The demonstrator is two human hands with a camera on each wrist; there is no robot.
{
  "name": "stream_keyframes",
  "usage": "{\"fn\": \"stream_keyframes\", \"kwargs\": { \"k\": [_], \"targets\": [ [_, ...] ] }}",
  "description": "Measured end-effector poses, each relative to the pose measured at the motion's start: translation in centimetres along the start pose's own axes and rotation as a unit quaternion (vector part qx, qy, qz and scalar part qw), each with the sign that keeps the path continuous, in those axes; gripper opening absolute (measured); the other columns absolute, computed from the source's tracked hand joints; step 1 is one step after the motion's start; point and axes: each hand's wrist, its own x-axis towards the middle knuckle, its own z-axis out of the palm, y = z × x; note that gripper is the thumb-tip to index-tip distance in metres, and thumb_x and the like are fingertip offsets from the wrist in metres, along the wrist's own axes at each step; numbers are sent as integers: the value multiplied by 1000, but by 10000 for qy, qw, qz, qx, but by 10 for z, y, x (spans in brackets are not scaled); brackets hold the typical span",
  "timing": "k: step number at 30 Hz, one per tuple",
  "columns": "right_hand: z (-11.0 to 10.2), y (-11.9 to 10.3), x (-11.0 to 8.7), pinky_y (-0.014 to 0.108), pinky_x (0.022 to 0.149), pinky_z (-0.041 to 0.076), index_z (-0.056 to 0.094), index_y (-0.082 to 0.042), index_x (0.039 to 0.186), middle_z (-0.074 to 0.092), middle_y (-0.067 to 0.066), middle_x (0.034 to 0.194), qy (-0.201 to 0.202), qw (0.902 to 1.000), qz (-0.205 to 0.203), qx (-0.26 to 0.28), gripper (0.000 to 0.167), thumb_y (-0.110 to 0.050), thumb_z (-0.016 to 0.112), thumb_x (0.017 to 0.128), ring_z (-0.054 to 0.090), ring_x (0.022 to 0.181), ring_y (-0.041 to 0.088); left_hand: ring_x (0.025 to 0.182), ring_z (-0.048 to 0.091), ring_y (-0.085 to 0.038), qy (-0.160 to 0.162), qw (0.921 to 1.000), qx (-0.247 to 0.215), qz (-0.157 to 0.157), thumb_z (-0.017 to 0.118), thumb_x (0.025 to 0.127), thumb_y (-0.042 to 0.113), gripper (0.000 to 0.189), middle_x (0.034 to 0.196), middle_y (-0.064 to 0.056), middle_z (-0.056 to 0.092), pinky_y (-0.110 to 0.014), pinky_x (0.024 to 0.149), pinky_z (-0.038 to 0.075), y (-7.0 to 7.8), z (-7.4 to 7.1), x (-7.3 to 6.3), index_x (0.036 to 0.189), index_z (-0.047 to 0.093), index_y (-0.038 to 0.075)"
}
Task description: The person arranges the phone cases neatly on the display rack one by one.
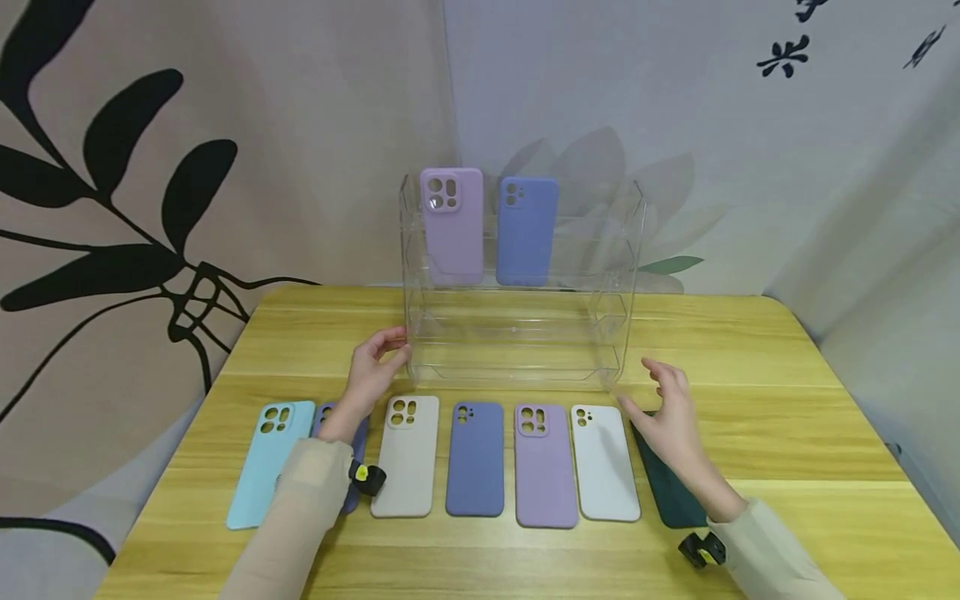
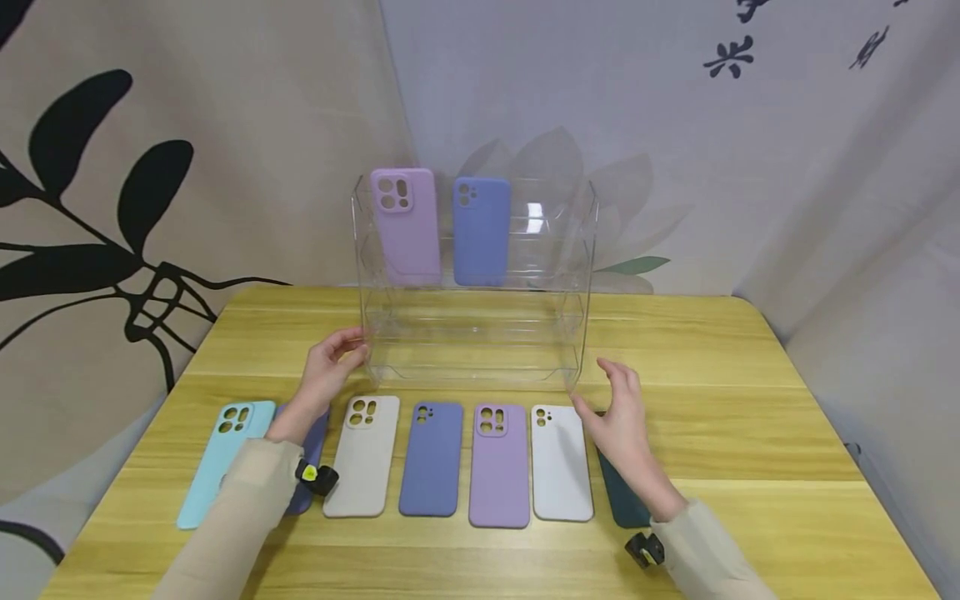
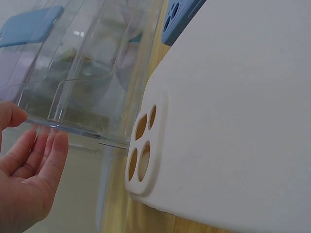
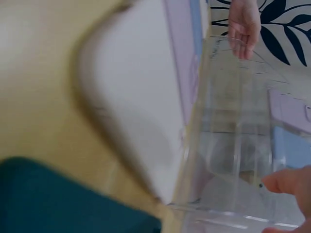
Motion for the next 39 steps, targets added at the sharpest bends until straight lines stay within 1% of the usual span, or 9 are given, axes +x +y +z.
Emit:
{"fn": "stream_keyframes", "kwargs": {
  "k": [6,12,16,21,25,34,39],
  "targets": [
    [-9,9,-21,49,72,40,47,18,120,47,33,110,-508,9969,560,-226,57,2,74,73,46,97,42,108,51,-24,-37,10000,23,7,56,91,0,31,120,-23,54,-11,78,43,1,0,-1,122,53,-7],
    [-15,22,-36,58,79,40,46,19,120,45,37,114,-878,9915,868,-418,59,0,75,72,44,101,47,107,51,-24,-12,10000,-32,40,56,90,-2,31,120,-23,54,-12,78,44,1,0,-1,121,54,-8],
    [-19,28,-42,60,83,38,46,18,121,44,38,115,-1075,9871,1056,-550,61,-3,77,72,43,104,49,107,50,-24,-25,10000,-12,45,55,91,-1,31,120,-23,54,-11,78,43,2,-1,-2,121,53,-7],
    [-23,32,-46,62,84,36,43,18,124,41,39,118,-1380,9799,1264,-688,63,-6,75,74,40,106,52,108,50,-25,-38,10000,-7,31,55,91,0,31,120,-23,54,-11,78,43,1,-1,-1,122,53,-7],
    [-26,33,-46,63,84,36,41,18,125,41,40,118,-1601,9745,1333,-830,67,-8,76,74,40,106,54,109,50,-26,-54,10000,-12,25,55,92,0,32,120,-23,54,-12,79,42,1,0,-2,122,53,-7],
    [-26,31,-44,64,85,38,40,19,125,42,42,119,-1930,9637,1448,-1141,75,-13,80,70,39,108,58,110,50,-27,-73,10000,-37,-4,55,92,1,32,121,-24,54,-12,79,42,2,-1,-2,123,53,-7],
    [-25,31,-43,62,85,39,38,19,126,41,42,121,-2094,9551,1654,-1288,77,-15,79,70,38,109,58,110,50,-27,-64,10000,-1,15,55,92,1,32,121,-24,54,-12,80,42,3,-1,-3,123,52,-7]
  ]
}}
